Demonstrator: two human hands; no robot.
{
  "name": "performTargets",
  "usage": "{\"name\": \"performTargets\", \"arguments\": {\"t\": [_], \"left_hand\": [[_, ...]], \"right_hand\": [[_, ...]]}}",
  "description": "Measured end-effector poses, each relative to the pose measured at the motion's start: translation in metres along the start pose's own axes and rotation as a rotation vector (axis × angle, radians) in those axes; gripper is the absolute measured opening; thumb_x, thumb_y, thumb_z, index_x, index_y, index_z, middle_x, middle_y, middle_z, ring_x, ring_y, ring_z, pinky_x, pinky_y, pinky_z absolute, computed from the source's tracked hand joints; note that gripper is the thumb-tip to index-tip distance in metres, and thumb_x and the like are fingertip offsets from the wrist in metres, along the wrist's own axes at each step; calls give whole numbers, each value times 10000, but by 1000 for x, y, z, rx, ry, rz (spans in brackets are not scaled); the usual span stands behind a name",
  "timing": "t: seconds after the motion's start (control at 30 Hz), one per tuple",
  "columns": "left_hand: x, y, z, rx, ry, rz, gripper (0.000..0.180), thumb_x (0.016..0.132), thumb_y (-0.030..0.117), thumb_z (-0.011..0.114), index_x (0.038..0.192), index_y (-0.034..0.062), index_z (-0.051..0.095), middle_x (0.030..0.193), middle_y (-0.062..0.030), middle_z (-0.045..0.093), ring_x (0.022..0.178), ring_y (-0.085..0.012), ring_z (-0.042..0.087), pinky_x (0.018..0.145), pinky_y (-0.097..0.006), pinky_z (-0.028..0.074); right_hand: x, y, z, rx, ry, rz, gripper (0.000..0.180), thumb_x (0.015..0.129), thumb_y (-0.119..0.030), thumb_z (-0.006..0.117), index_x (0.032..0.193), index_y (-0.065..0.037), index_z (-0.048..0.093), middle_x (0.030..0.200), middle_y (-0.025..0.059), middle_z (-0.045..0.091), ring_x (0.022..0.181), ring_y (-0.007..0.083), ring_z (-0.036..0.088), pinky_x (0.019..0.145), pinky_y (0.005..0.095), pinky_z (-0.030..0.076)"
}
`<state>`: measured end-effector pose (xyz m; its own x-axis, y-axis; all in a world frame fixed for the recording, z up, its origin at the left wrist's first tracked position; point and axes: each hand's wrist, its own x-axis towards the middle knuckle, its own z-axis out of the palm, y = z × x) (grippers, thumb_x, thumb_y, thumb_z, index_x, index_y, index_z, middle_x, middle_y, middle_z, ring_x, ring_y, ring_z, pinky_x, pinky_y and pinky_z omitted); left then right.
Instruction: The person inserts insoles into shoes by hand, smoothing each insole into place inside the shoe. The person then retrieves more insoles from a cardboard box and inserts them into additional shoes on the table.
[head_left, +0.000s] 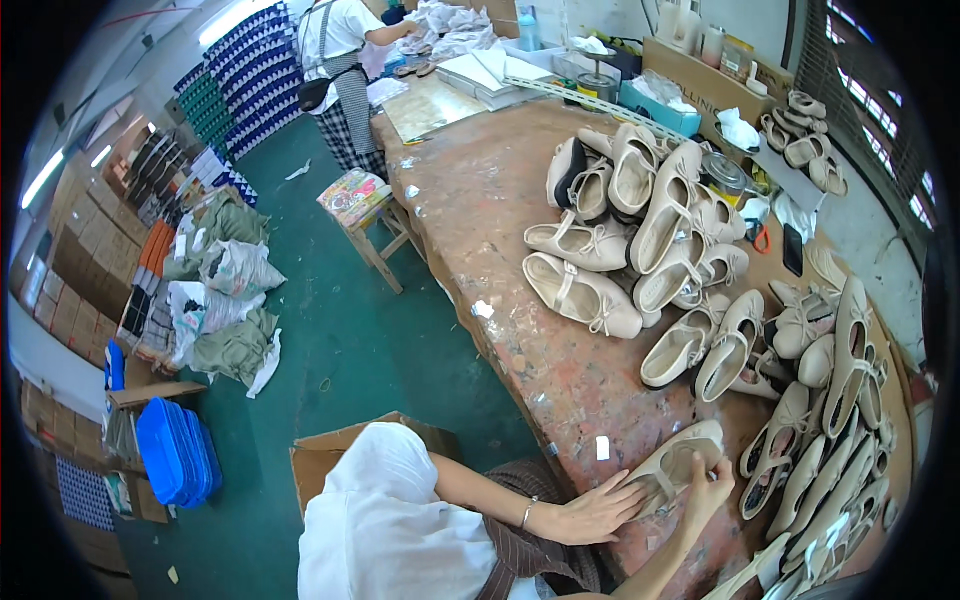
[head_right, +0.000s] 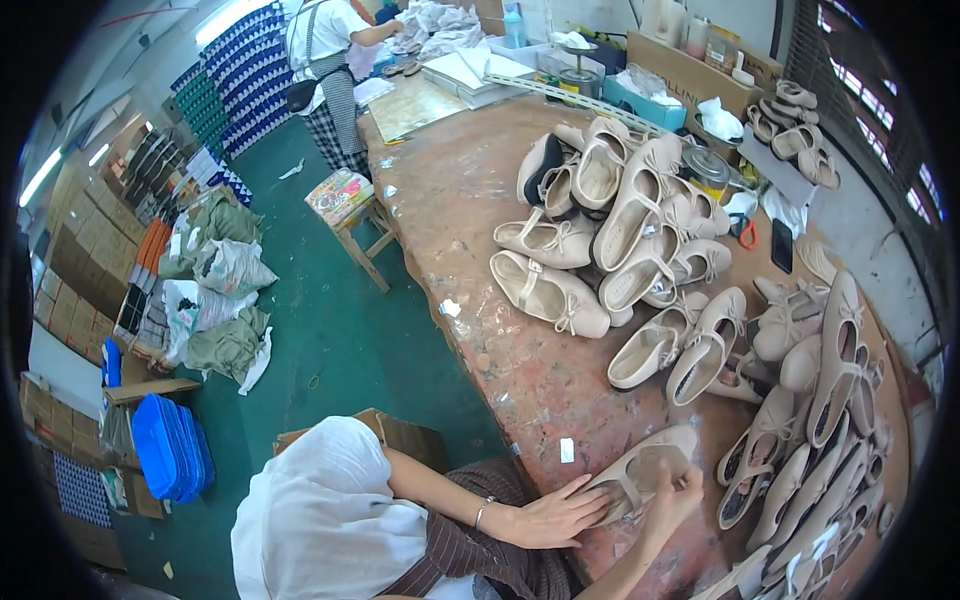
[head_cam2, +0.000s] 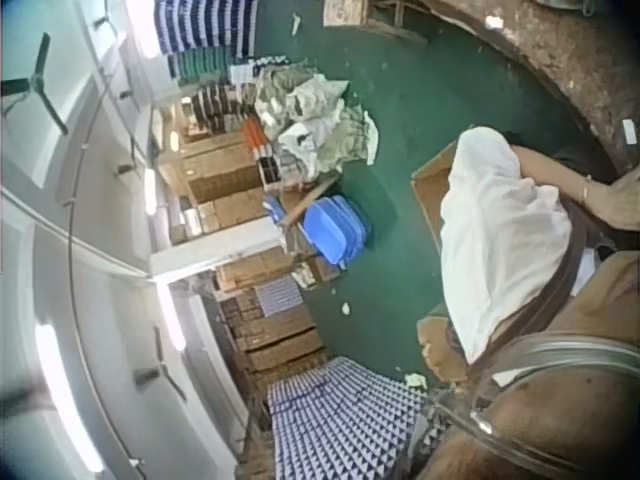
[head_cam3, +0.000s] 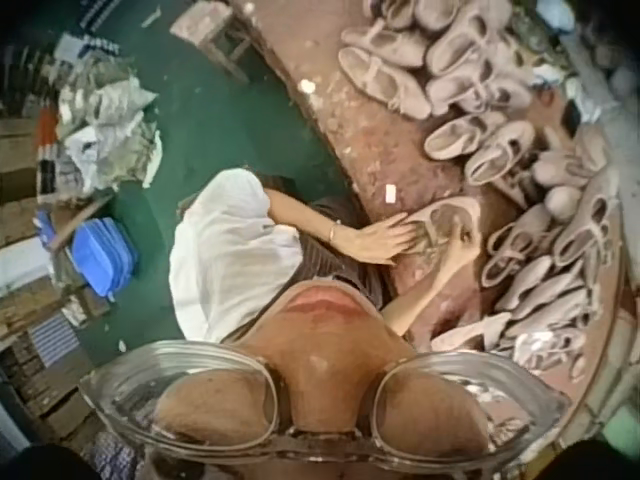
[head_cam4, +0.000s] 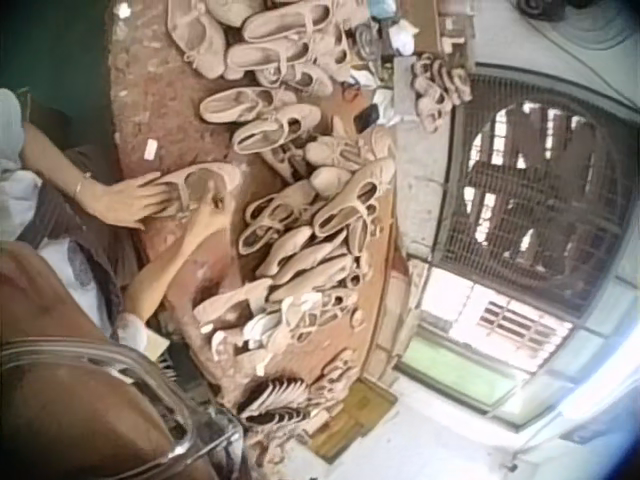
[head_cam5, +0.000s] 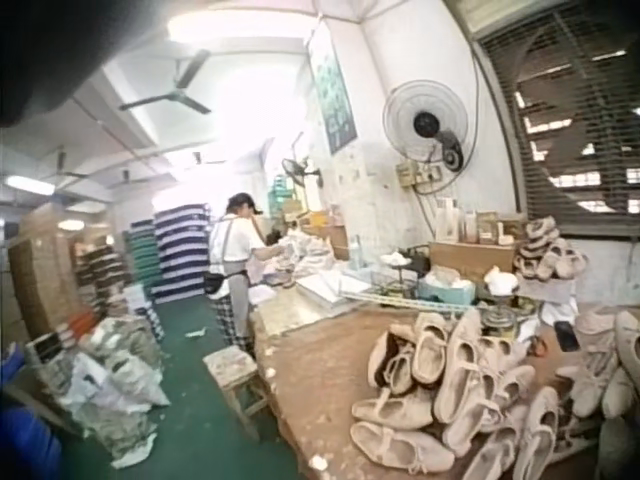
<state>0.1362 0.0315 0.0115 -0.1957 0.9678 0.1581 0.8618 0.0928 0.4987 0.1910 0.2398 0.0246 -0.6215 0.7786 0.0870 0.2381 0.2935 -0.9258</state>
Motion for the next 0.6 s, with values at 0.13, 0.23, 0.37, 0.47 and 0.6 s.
{"name": "performTargets", "arguments": {"t": [0.13,0.23,0.37,0.47,0.6], "left_hand": [[21,-11,34,171,-29,113,751,798,378,645,1402,-19,440,1538,-165,333,1467,-307,221,1184,-583,136],[20,-14,50,67,-159,46,621,852,304,539,1414,53,455,1518,-150,370,1455,-340,233,1170,-617,131],[11,0,25,-1,-173,42,508,806,266,552,1248,26,623,1367,-159,540,1404,-379,321,1171,-596,174],[-1,0,35,232,-292,115,504,800,248,542,1219,-18,632,1361,-187,536,1391,-362,350,1172,-563,215],[-2,5,22,318,-78,96,471,859,182,483,1266,-37,573,1405,-207,492,1362,-349,401,1109,-557,317]], "right_hand": [[-40,-55,14,-426,-50,-387,297,689,50,693,968,34,592,1111,204,589,975,372,621,893,455,480],[-82,-69,30,-605,-247,-12,621,672,48,657,1272,81,498,1287,289,563,1157,450,561,1078,583,323],[-96,-63,40,-785,-140,-142,644,763,-42,610,1363,104,426,1210,268,626,1270,391,521,1184,598,47],[-76,1,46,-908,-36,-275,553,827,-51,537,1363,70,467,1251,247,606,1197,369,576,1197,580,41],[-28,7,49,-1085,-68,-132,393,856,-53,500,1231,21,591,1165,184,657,1161,295,593,1192,507,176]]}}
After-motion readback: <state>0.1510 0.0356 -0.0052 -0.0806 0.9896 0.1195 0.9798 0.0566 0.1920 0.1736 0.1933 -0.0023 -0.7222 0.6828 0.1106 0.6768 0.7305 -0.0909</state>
